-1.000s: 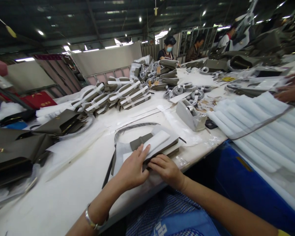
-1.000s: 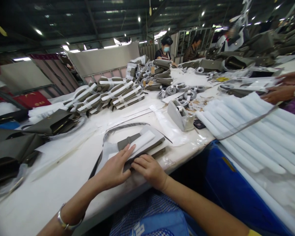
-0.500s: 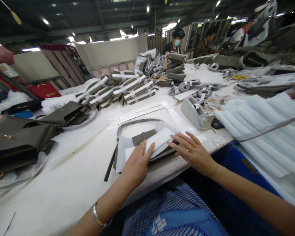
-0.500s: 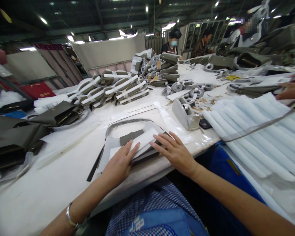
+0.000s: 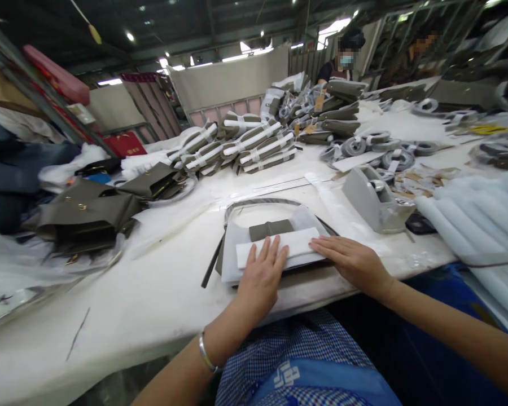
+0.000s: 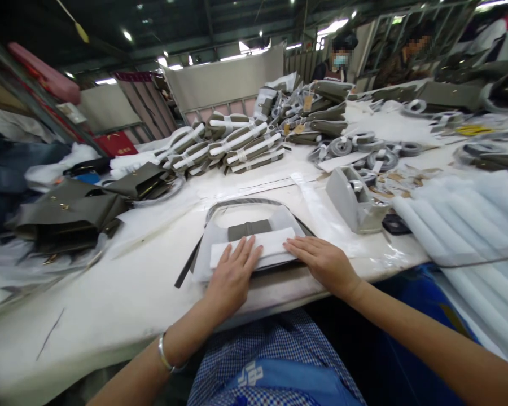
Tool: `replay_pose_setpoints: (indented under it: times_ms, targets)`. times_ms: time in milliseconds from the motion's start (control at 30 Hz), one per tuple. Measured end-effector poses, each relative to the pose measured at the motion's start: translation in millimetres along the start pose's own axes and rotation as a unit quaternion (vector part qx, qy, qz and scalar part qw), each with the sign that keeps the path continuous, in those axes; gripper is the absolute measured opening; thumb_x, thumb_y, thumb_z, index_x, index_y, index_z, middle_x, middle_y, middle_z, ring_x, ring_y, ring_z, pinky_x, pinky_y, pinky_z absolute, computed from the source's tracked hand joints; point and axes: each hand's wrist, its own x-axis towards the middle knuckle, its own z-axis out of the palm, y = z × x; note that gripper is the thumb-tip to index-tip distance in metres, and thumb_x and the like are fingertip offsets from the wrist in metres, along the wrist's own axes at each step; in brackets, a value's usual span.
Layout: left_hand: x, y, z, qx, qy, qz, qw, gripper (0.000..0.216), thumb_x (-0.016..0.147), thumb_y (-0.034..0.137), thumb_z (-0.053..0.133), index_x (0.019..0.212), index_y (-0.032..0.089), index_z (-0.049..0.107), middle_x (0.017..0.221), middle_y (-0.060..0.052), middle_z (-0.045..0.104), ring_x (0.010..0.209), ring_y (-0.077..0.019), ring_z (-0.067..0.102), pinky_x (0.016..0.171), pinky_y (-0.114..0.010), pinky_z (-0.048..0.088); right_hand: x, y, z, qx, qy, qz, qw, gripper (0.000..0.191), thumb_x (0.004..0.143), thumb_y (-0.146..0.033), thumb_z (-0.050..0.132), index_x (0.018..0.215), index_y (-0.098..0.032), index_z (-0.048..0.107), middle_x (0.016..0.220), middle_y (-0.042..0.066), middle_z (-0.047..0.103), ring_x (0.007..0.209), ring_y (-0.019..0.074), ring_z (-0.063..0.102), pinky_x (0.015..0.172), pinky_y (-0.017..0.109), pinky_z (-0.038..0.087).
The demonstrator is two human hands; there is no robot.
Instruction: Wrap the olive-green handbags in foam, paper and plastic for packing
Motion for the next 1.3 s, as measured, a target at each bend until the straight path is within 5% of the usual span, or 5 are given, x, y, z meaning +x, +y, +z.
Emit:
replay_pose_setpoints:
  times_ms: [400, 533, 700, 933, 1300]
  targets:
    - [13, 27, 27, 0.037, 0.096, -0.052, 0.993, 0.050, 0.100, 0.026, 0.043, 0.149, 0.034, 0.035, 0.156, -0.010, 0.037, 0.143, -0.0367, 0.032, 0.111, -0.059, 0.037, -3, -1, -2, 0.008, 0.000, -0.003, 1.000, 0.045, 0.097, -0.011, 0.044, 0.139, -0.024, 0.053, 0.137, 0.005, 0.059, 0.125, 0.0220, 0.057, 0.108, 0.042, 0.047]
    - [12, 24, 33, 0.026, 0.107, -0.031, 0.993, 0.050, 0.100, 0.023, 0.043, 0.149, 0.030, 0.036, 0.157, -0.006, 0.035, 0.144, -0.0334, 0.030, 0.113, -0.060, 0.036, -19, -17, -16, 0.046, 0.088, 0.158, 0.982, 0.032, 0.097, -0.023, 0.052, 0.128, -0.025, 0.060, 0.127, 0.007, 0.065, 0.117, 0.0234, 0.062, 0.108, 0.043, 0.047]
    - [12, 22, 36, 0.031, 0.125, -0.025, 0.991, 0.050, 0.099, 0.021, 0.047, 0.148, 0.030, 0.039, 0.155, -0.002, 0.037, 0.144, -0.0314, 0.033, 0.113, -0.058, 0.037, -40, -32, -24, 0.233, 0.008, 0.465, 0.854, 0.037, 0.094, -0.043, 0.054, 0.125, -0.023, 0.056, 0.090, 0.004, 0.072, 0.074, 0.0212, 0.070, 0.074, 0.036, 0.059]
    - [13, 20, 34, 0.046, 0.156, -0.009, 0.987, 0.050, 0.098, 0.023, 0.049, 0.146, 0.028, 0.042, 0.152, -0.003, 0.042, 0.140, -0.0325, 0.040, 0.108, -0.055, 0.041, -10, -38, -13, 0.507, -0.064, 0.538, 0.670, 0.039, 0.084, -0.043, 0.060, 0.112, -0.015, 0.056, 0.090, 0.007, 0.069, 0.076, 0.0177, 0.068, 0.069, 0.029, 0.057]
    - [2, 6, 48, 0.041, 0.218, 0.020, 0.975, 0.069, 0.093, 0.007, 0.044, 0.155, 0.028, 0.021, 0.156, -0.006, 0.035, 0.143, -0.0323, 0.033, 0.115, -0.054, 0.029, 6, -37, -30, 0.473, -0.030, 0.524, 0.708, 0.023, 0.077, -0.036, 0.071, 0.091, -0.019, 0.069, 0.094, 0.003, 0.069, 0.096, 0.0216, 0.063, 0.090, 0.034, 0.051]
